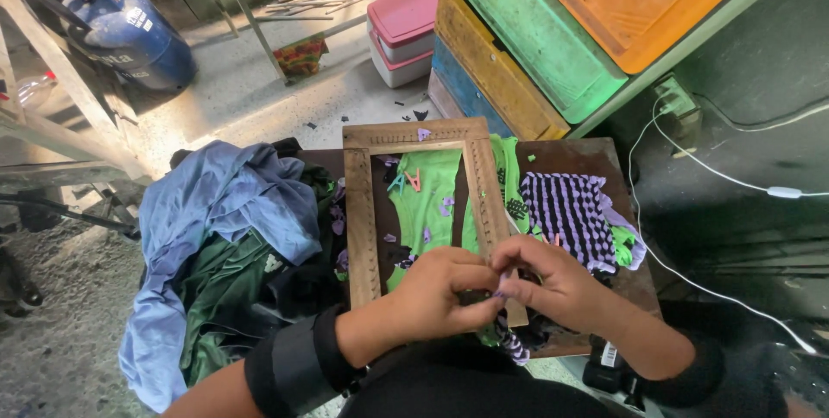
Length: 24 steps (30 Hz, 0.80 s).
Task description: The person straightens a green fabric strip by hand, shaking it out and smoothing it with both hands.
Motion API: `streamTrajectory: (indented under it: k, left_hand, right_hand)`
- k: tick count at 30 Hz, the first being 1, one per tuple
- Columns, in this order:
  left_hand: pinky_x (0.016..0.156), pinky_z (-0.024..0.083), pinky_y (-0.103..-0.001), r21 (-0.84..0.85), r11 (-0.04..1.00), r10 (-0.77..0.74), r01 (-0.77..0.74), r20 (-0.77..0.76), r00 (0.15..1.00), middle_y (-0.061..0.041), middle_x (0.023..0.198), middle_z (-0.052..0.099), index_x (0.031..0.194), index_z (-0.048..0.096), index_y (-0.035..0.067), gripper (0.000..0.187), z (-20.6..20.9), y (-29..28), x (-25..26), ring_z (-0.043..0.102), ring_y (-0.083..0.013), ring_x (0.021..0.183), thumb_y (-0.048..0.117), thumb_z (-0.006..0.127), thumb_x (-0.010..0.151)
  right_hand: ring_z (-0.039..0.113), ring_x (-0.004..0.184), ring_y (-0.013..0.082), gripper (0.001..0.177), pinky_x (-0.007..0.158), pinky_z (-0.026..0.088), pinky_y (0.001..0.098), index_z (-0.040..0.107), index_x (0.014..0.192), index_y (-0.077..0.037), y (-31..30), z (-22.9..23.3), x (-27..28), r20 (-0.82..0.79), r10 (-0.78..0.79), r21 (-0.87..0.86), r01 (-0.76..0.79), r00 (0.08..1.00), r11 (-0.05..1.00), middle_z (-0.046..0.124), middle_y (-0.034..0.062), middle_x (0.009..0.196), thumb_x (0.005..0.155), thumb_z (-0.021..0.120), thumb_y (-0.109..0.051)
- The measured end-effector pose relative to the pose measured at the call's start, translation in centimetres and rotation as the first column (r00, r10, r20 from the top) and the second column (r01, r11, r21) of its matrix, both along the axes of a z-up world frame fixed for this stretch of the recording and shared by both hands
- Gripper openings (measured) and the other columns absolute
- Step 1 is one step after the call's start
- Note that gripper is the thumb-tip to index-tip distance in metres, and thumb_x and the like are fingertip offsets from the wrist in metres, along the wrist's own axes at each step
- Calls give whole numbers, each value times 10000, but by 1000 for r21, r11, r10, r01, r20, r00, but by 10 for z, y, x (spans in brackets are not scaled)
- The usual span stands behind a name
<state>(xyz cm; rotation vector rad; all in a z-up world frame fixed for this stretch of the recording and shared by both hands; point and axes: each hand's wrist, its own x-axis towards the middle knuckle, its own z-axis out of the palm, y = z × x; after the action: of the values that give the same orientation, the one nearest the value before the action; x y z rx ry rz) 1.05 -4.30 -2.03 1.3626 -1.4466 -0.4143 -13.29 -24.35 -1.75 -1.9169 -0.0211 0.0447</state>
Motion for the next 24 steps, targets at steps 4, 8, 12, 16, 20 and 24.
streamTrajectory:
  k: [4, 8, 12, 16, 20, 24]
  left_hand:
    - [634, 492, -408, -55, 996, 72, -71, 8, 997, -89, 731, 602, 877, 697, 92, 108, 3, 2, 2, 636, -295, 706, 175, 755, 841]
    - [684, 488, -422, -51, 994, 98, -97, 16, 995, -90, 772, 623, 995, 706, 89, 151, -3, 5, 0, 640, -313, 754, 168, 736, 870]
    - [769, 473, -432, -15, 996, 94, -93, 79, 992, -106, 900, 655, 1106, 657, 85, 233, -2, 11, 2, 633, -335, 864, 164, 718, 896]
    - [784, 465, -423, 50, 996, 67, -75, 146, 987, -100, 885, 649, 1098, 659, 101, 230, -1, 21, 3, 628, -316, 854, 169, 727, 889]
    - [823, 462, -415, 54, 999, -12, -2, 243, 970, -78, 903, 655, 1102, 646, 98, 223, -4, 32, 3, 642, -291, 886, 157, 718, 899]
    - [834, 464, -406, 52, 997, -77, 64, 309, 948, -36, 883, 668, 1126, 649, 118, 230, -7, 40, 2, 656, -251, 888, 140, 714, 907]
  right_hand:
    - [609, 877, 91, 501, 728, 521, 254, 554, 1258, -70, 1, 10, 2, -124, 124, 155, -104, 984, 982, 614, -1, 1003, 845, 792, -224]
    - [630, 839, 90, 451, 715, 527, 257, 641, 1197, -72, -1, 10, -3, -207, 73, 68, -60, 976, 996, 667, 3, 958, 801, 834, -171]
    - [653, 797, 95, 336, 702, 543, 274, 694, 1122, -61, -5, 11, -8, -259, 20, -64, -38, 966, 997, 717, 11, 887, 813, 794, -148]
    - [692, 761, 115, 215, 705, 560, 286, 733, 1038, -64, -1, 16, -18, -317, 15, -121, -56, 948, 991, 744, 29, 829, 853, 759, -170]
    - [707, 771, 146, 214, 719, 563, 316, 749, 1026, -98, 1, 25, -30, -317, 31, -249, -115, 948, 962, 754, 25, 856, 851, 745, -220]
    - [729, 828, 156, 251, 749, 565, 334, 746, 1076, -119, 6, 28, -39, -330, 32, -281, -131, 943, 951, 772, 6, 916, 865, 731, -254]
